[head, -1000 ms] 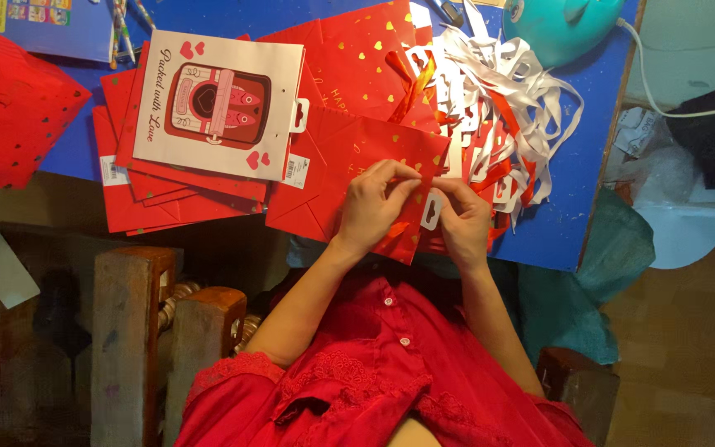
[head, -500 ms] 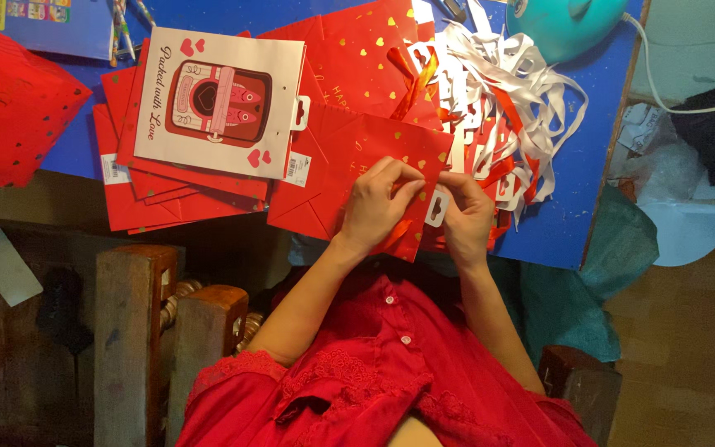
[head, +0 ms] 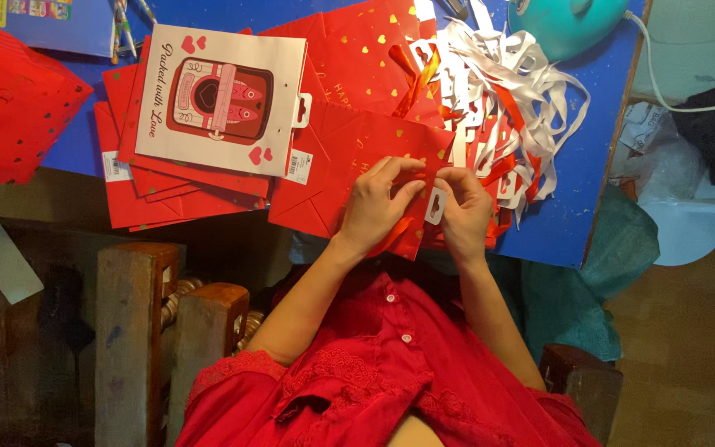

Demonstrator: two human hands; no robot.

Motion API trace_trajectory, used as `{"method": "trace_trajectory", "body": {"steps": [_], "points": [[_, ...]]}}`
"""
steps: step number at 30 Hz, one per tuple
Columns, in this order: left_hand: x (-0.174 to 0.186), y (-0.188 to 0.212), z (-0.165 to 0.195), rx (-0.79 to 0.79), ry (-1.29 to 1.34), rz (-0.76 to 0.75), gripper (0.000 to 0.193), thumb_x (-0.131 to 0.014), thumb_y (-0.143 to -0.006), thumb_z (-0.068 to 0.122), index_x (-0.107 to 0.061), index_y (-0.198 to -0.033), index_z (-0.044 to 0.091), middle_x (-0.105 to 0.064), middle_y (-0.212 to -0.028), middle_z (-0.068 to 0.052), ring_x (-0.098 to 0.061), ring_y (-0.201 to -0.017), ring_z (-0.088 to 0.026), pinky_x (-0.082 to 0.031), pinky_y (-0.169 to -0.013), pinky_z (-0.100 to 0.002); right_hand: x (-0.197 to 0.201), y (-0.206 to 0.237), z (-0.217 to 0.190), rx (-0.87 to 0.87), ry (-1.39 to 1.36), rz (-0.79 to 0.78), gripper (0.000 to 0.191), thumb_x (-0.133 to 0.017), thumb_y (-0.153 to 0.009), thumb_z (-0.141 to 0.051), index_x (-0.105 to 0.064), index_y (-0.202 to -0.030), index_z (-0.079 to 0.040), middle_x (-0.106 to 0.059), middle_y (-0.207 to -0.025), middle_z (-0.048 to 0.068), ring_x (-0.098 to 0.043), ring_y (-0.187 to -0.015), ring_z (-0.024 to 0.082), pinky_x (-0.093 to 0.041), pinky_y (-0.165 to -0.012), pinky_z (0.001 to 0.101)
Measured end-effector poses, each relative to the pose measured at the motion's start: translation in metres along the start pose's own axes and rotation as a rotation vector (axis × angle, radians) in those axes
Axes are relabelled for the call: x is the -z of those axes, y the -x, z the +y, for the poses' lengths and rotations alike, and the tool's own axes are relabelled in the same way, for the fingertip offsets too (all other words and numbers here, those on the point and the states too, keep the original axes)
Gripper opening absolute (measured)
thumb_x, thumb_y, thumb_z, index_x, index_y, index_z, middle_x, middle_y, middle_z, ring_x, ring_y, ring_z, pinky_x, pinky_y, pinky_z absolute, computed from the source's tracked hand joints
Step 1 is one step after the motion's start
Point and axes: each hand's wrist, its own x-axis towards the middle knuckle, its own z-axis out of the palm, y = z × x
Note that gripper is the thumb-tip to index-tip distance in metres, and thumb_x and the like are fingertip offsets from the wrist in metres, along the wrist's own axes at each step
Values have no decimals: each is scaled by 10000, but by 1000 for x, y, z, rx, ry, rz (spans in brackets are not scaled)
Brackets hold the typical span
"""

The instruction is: The person assembles red Valentine's Day gift bags by inserting white plastic handles into slots and threading red ribbons through the handles. They work on multiple bags sequentially, folding and securing the handles and ribbons by hand.

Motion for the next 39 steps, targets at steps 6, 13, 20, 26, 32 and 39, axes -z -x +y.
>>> {"method": "trace_trajectory", "body": {"steps": [6, 13, 20, 26, 32, 39], "points": [[0, -1, -6, 47, -51, -31, 237, -751, -916, 97, -708, -1146, 58, -713, -1019, -112, -743, -857, -214, -591, -724, -312, -3, -1, -2, -28, 47, -28, 104, -648, -1029, -46, -689, -1112, 1, -700, -944, -15, -619, -830, 17, -504, -699, 193], [15, -10, 9, 74, -69, 156, 95, -711, -998, 107, -699, -1089, 84, -736, -1036, -62, -756, -936, -201, -593, -811, -334, -4, 0, -4, 68, 29, -39, 244, -561, -1117, -151, -682, -1214, 37, -706, -1010, 9, -608, -861, 22, -507, -749, 205], [30, 7, 30, -257, -517, 92, 281, -794, -838, 206, -682, -1074, 103, -652, -1073, -104, -560, -1133, -324, -387, -1058, -480, 1, -2, -5, 5, -27, -53, 443, -439, -1136, -353, -680, -1231, 6, -690, -885, -9, -555, -674, 26, -448, -600, 202], [19, 26, 11, -168, -410, -200, 173, -789, -840, 203, -682, -939, 109, -691, -907, -19, -636, -957, -245, -415, -1050, -459, 6, 3, -14, -70, -9, -42, 383, -492, -1137, -283, -693, -1229, 30, -677, -916, 38, -577, -732, 58, -479, -651, 222], [21, 22, -2, -185, -301, -116, 126, -773, -872, 179, -685, -897, 92, -692, -859, -30, -640, -911, -254, -449, -981, -434, 18, 7, -46, -113, 30, -251, 301, -504, -1101, -164, -662, -1272, 27, -710, -1080, 58, -663, -928, 95, -557, -820, 250], [18, 20, 0, -140, -234, -55, 173, -763, -913, 247, -694, -932, 90, -703, -891, -41, -643, -914, -250, -487, -873, -396, 14, 25, -56, 57, 588, -348, 167, -640, -969, -72, -654, -1108, 19, -631, -878, 119, -626, -755, 148, -504, -688, 301]]}}
